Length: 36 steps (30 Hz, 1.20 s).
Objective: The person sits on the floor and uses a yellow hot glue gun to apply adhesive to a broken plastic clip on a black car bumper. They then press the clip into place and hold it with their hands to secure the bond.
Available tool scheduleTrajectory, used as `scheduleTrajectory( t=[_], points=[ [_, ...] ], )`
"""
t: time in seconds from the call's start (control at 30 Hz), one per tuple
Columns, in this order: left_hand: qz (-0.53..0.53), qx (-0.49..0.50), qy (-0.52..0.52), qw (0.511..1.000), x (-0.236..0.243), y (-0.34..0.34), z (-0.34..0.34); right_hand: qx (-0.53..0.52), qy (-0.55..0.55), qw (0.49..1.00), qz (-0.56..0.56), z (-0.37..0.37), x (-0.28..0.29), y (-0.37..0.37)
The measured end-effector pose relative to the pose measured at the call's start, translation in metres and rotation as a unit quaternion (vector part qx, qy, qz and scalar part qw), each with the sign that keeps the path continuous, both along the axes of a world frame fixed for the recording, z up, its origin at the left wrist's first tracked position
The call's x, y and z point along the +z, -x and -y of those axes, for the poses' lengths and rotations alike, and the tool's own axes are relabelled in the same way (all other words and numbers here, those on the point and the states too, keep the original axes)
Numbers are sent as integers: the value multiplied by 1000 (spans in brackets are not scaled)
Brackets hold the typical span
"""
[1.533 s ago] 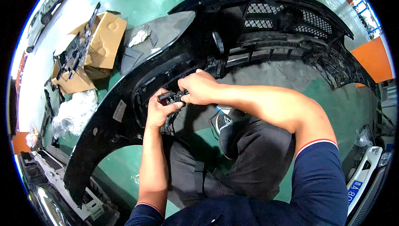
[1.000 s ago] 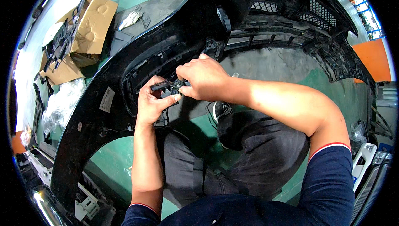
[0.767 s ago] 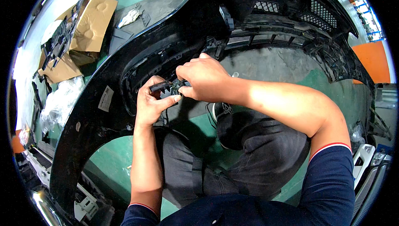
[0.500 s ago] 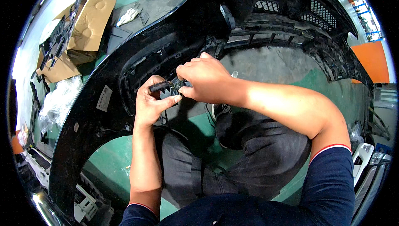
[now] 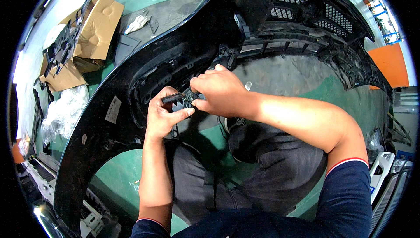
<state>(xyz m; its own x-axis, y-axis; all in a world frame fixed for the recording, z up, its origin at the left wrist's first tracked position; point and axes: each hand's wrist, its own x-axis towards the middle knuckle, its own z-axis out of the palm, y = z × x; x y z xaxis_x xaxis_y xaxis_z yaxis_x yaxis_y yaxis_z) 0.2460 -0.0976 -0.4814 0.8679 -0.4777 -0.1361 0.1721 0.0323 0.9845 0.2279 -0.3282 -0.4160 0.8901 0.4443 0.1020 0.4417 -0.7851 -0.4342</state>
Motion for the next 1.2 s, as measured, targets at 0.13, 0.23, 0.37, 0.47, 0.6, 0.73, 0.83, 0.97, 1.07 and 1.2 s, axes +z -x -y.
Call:
scheduleTrajectory(
  t=[0.13, 0.23, 0.37, 0.47, 0.6, 0.73, 0.83, 0.97, 1.07, 1.2],
  points=[
    [3, -3, 14, 1000, -7, -1, 0, 0, 7, 1000, -6, 0, 2, 0],
    [25, -4, 3, 1000, -7, -2, 0, 1, 4, 1000, 2, 1, 2, 0],
    [26, -5, 11, 1000, -8, -2, 0, 1, 5, 1000, 6, -1, 2, 1],
    [15, -4, 5, 1000, -7, -2, -6, 3, 8, 1000, -2, -6, 3, 0],
    [43, -3, -27, 999, 1, -5, -2, 2, -2, 1000, 11, -2, -1, -1],
    [125, -5, -96, 987, 4, -5, 8, 5, -30, 994, 101, 12, -22, 7],
    [92, 22, -50, 994, 2, -3, 3, -9, 38, 999, -16, -4, -4, -3],
    [105, 38, -68, 991, -3, -2, 5, -21, 28, 999, -1, -4, -10, -3],
    [96, 18, -69, 993, 4, 0, 7, -35, 17, 999, -18, -3, -12, 2],
    [63, 25, -30, 997, 4, 3, 7, -38, 11, 999, -26, -7, -13, 3]
  ],
)
